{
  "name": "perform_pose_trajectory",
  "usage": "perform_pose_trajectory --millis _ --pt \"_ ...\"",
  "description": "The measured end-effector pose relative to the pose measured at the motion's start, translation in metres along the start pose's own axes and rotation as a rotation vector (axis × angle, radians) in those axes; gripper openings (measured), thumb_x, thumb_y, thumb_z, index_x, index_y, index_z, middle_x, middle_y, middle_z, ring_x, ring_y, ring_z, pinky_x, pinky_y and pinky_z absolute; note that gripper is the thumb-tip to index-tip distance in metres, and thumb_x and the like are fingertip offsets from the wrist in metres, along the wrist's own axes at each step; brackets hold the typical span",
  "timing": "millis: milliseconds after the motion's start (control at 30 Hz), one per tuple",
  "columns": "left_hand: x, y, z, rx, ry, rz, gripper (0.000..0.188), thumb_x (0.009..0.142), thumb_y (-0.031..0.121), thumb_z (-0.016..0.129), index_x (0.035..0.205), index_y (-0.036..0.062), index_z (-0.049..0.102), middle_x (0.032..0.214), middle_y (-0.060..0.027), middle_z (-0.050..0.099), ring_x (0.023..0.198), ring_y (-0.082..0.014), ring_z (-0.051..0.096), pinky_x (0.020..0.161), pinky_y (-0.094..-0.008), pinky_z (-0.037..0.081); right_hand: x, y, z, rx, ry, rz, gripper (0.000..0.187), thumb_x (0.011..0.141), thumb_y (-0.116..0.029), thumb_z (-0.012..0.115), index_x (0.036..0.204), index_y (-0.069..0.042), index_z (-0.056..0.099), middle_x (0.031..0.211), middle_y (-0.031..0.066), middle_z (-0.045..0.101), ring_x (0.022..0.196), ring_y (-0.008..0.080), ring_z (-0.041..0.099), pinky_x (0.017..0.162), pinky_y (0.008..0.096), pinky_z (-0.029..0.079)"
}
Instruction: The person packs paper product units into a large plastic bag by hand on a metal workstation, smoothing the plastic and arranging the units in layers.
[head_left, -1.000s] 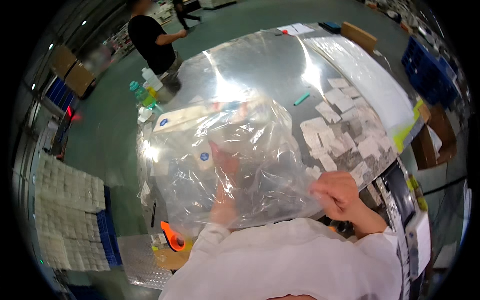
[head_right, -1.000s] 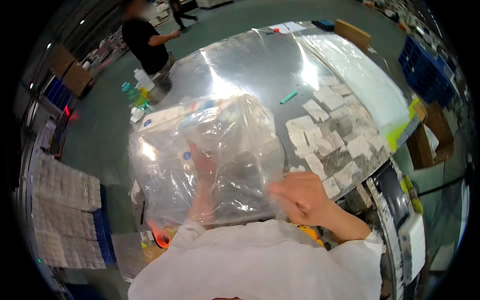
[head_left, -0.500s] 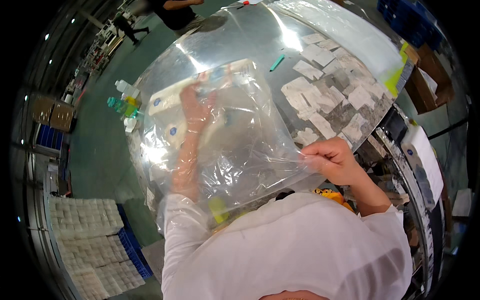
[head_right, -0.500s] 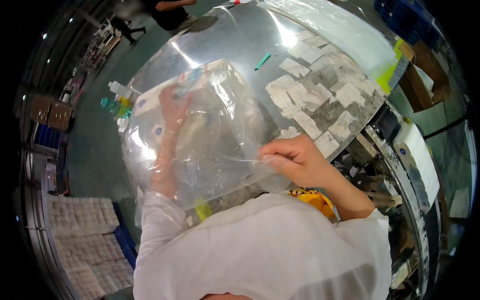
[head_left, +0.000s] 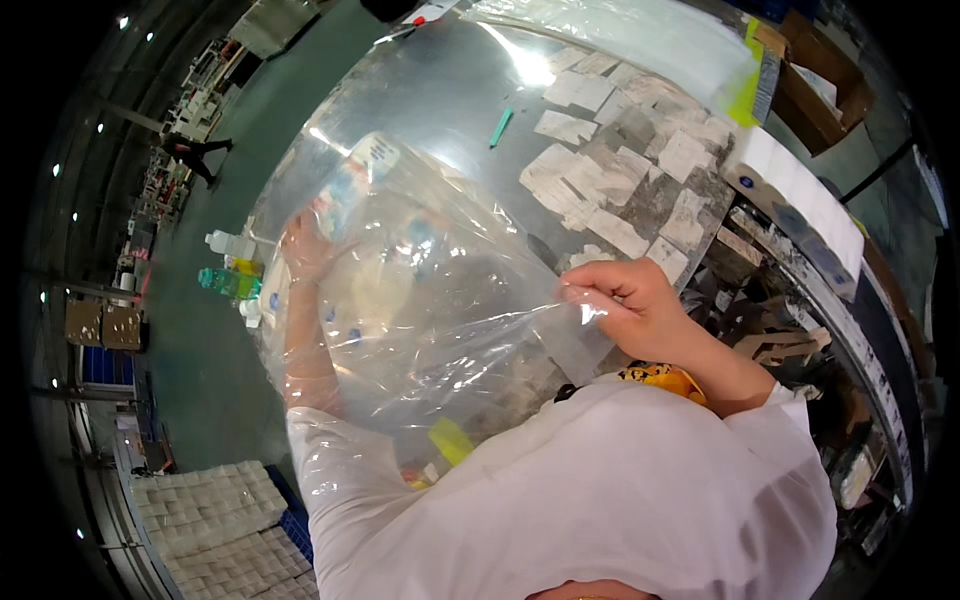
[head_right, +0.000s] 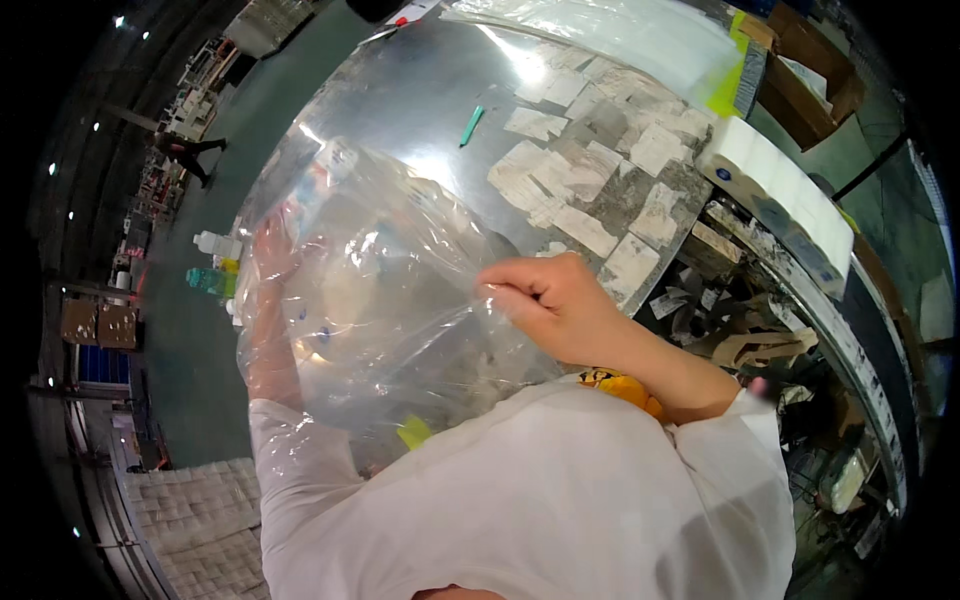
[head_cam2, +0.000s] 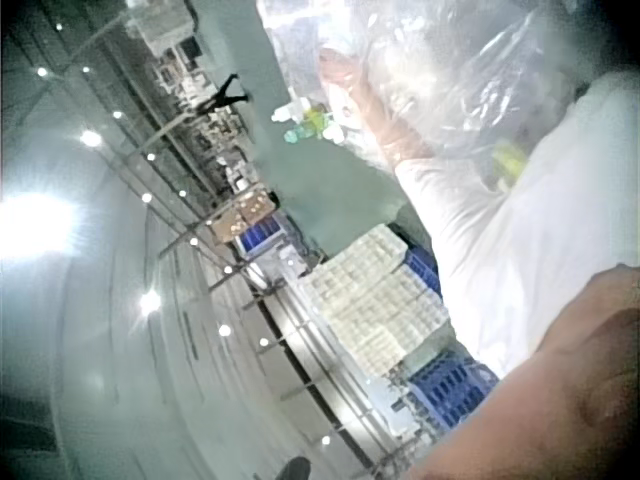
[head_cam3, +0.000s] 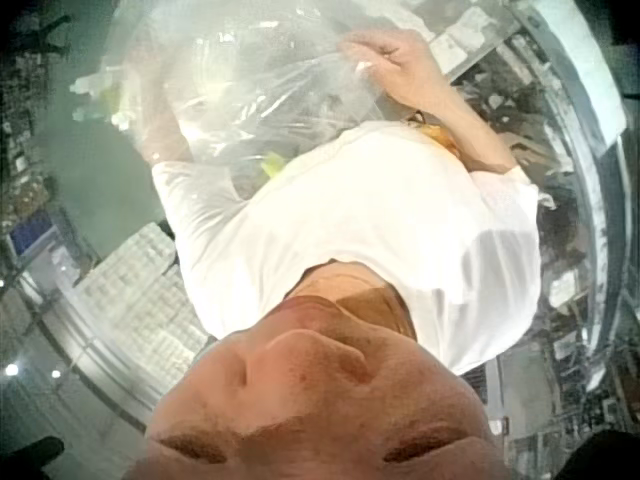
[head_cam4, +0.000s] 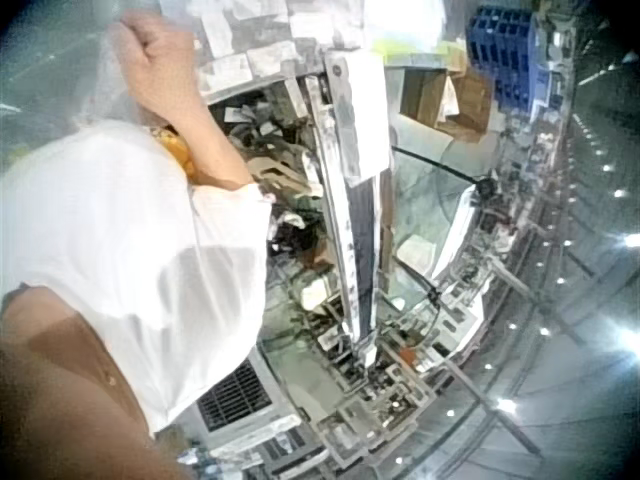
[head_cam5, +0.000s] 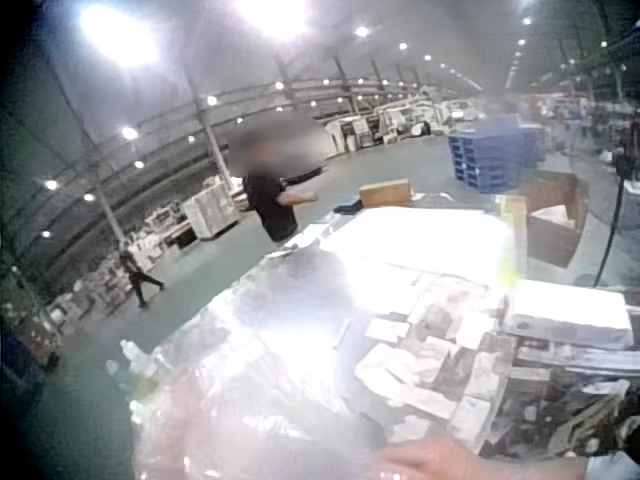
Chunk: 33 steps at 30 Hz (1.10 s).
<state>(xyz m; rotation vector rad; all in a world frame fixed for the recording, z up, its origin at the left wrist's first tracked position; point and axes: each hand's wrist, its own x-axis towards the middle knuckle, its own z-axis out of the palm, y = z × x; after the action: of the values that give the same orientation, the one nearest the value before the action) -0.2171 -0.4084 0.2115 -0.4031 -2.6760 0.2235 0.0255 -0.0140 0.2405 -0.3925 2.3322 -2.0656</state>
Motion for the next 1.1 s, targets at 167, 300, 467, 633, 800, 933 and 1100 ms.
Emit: perform_pose_trajectory --millis 167,300,467,633,800,933,1100 --pt "0.016 0.002 0.008 -0.269 -0.152 -0.144 0.086 0.050 0.045 0.076 0.121 0.0132 0.041 0.113 -0.0166 0.048 0.106 -0.0313 0.047 0.088 -0.0361 0.038 0.009 0.000 0.021 0.001 0.017 -0.113 0.015 0.080 -0.007 0.052 0.092 -0.003 0.059 0.060 0.0077 0.055 0.049 0.0117 0.045 0.049 0.0236 0.038" --pt "0.014 0.032 -0.021 -0.345 -0.219 -0.203 0.084 0.055 0.041 0.074 0.124 0.0090 0.039 0.121 -0.0180 0.043 0.110 -0.0320 0.044 0.091 -0.0359 0.036 -0.007 0.016 0.033 -0.015 -0.029 -0.006 0.019 0.079 -0.007 0.052 0.097 -0.004 0.057 0.061 0.0078 0.054 0.051 0.0133 0.046 0.051 0.0249 0.039" --pt "0.003 0.021 0.005 -0.214 0.022 0.075 0.075 0.064 0.035 0.070 0.124 0.0035 0.037 0.124 -0.0186 0.041 0.111 -0.0310 0.044 0.091 -0.0371 0.036 -0.037 0.042 0.017 -0.045 -0.148 0.142 0.022 0.081 -0.010 0.053 0.101 -0.003 0.056 0.062 0.0042 0.053 0.056 0.0079 0.045 0.053 0.0224 0.039" --pt "-0.046 0.028 0.012 -0.121 0.258 0.011 0.071 0.066 0.032 0.068 0.123 0.0027 0.038 0.122 -0.0188 0.043 0.111 -0.0307 0.044 0.091 -0.0376 0.036 -0.049 0.063 -0.041 -0.087 -0.279 0.190 0.032 0.078 -0.019 0.057 0.107 -0.006 0.054 0.060 0.0042 0.052 0.056 0.0120 0.047 0.054 0.0268 0.040" --pt "-0.132 0.108 0.014 -0.239 0.053 0.264 0.067 0.067 0.029 0.067 0.122 0.0019 0.038 0.120 -0.0190 0.044 0.110 -0.0305 0.044 0.091 -0.0381 0.036 -0.019 0.163 -0.168 -0.347 0.521 0.154 0.043 0.076 -0.017 0.059 0.114 -0.001 0.046 0.093 0.0101 0.056 0.076 0.0169 0.053 0.068 0.0287 0.044" --pt "-0.184 0.207 -0.024 -0.760 -1.069 0.664 0.033 0.072 0.020 0.059 0.103 0.0097 0.057 0.097 -0.0144 0.058 0.087 -0.0306 0.055 0.080 -0.0372 0.042 0.001 0.209 -0.306 -0.748 0.883 0.275 0.056 0.077 -0.029 0.056 0.121 0.001 0.040 0.117 0.0210 0.044 0.107 0.0338 0.044 0.088 0.0390 0.037" --pt "-0.130 0.300 -0.096 -0.668 -1.352 0.587 0.028 0.081 0.020 0.054 0.102 0.0037 0.055 0.098 -0.0119 0.058 0.088 -0.0242 0.056 0.073 -0.0317 0.045 0.042 0.229 -0.375 -1.011 0.662 0.496 0.075 0.071 -0.051 0.057 0.124 -0.002 0.037 0.123 0.0186 0.042 0.115 0.0331 0.037 0.092 0.0429 0.033"
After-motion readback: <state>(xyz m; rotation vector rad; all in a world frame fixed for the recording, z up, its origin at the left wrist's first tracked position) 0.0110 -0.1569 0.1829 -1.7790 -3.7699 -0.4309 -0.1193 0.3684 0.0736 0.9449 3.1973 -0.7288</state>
